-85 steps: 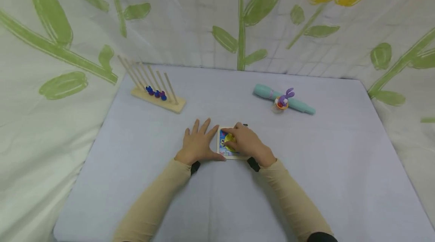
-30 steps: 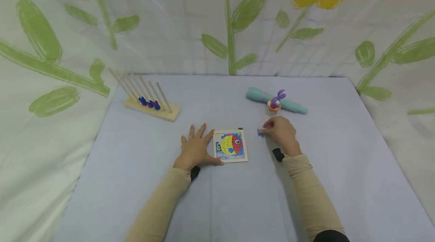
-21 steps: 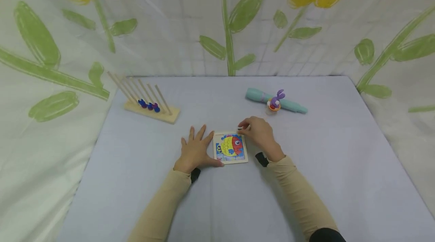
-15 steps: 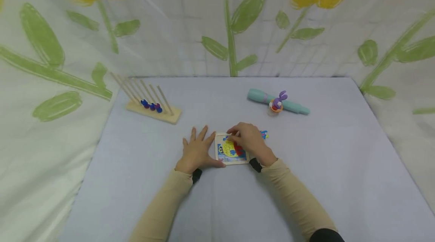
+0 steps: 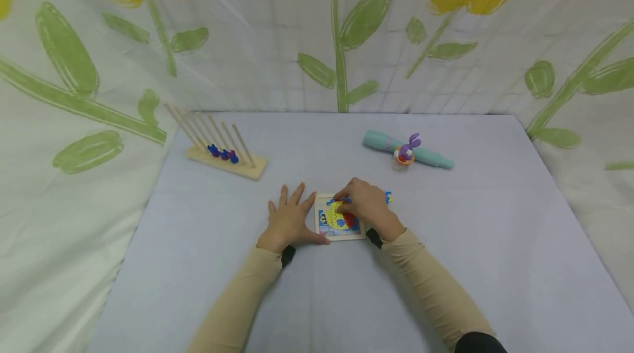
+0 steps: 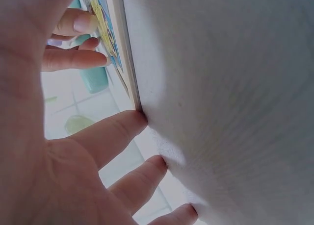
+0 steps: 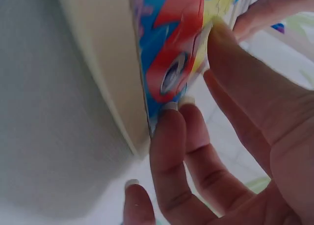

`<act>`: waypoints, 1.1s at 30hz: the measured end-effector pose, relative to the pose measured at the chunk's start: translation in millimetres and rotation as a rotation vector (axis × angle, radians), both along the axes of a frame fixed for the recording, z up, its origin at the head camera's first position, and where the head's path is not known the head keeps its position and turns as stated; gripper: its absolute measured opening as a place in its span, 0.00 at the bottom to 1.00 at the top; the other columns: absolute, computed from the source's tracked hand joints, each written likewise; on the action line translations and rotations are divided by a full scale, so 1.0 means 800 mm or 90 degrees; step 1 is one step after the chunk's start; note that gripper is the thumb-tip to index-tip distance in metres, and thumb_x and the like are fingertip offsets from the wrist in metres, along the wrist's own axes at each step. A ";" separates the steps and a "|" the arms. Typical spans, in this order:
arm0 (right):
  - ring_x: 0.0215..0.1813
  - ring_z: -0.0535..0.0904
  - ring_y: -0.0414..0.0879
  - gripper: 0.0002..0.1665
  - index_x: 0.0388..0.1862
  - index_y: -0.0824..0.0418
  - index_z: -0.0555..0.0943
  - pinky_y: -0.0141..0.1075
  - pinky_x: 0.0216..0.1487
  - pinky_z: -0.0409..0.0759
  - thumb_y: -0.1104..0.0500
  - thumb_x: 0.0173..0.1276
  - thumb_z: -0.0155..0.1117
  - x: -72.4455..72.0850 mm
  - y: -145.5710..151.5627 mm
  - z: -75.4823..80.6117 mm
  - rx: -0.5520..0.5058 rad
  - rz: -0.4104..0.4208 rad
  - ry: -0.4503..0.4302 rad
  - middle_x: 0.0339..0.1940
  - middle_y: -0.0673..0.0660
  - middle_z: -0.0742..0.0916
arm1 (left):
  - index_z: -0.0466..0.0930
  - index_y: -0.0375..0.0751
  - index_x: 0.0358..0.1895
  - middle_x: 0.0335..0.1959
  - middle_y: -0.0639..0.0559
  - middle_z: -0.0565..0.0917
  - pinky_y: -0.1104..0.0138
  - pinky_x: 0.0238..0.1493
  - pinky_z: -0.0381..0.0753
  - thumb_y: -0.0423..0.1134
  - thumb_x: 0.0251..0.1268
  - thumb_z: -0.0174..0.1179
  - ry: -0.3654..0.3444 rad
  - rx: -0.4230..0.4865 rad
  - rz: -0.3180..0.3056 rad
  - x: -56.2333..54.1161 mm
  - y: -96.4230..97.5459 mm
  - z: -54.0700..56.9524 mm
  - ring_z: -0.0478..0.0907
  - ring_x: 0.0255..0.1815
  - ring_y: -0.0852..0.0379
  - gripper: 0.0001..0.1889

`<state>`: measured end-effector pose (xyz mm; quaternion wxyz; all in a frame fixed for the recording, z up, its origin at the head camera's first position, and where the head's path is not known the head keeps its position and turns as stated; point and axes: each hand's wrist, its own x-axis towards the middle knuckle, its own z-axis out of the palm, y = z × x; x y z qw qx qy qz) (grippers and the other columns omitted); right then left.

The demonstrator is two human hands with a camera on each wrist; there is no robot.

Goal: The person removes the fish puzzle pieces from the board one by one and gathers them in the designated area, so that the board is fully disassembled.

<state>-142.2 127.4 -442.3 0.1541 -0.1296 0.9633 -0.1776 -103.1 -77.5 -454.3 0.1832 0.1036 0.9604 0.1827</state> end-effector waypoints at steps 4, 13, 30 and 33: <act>0.52 0.83 0.48 0.19 0.54 0.48 0.91 0.43 0.50 0.82 0.50 0.64 0.77 -0.003 0.003 -0.002 -0.031 0.004 -0.036 0.54 0.54 0.88 | 0.62 0.50 0.81 0.87 0.43 0.51 0.22 0.74 0.47 0.68 0.39 0.80 -0.002 -0.001 -0.002 0.000 0.001 0.001 0.39 0.86 0.25 0.62; 0.49 0.82 0.48 0.18 0.53 0.55 0.90 0.41 0.51 0.81 0.55 0.64 0.77 -0.007 0.006 -0.007 -0.119 -0.006 -0.072 0.50 0.56 0.88 | 0.63 0.50 0.81 0.87 0.42 0.52 0.21 0.72 0.49 0.69 0.38 0.80 0.005 -0.011 -0.002 0.000 0.001 0.000 0.40 0.85 0.24 0.62; 0.44 0.87 0.46 0.15 0.54 0.58 0.89 0.39 0.46 0.82 0.56 0.69 0.72 -0.006 0.005 -0.011 -0.121 0.023 0.003 0.47 0.55 0.92 | 0.63 0.51 0.81 0.87 0.42 0.52 0.21 0.73 0.49 0.69 0.38 0.80 0.008 -0.019 0.000 0.000 0.002 -0.001 0.40 0.85 0.25 0.62; 0.45 0.87 0.46 0.12 0.50 0.56 0.90 0.39 0.45 0.82 0.56 0.71 0.71 -0.007 0.007 -0.009 -0.116 0.047 0.019 0.46 0.53 0.91 | 0.63 0.51 0.81 0.87 0.42 0.52 0.21 0.73 0.49 0.69 0.38 0.80 0.006 -0.015 0.002 0.001 0.002 0.001 0.40 0.85 0.24 0.62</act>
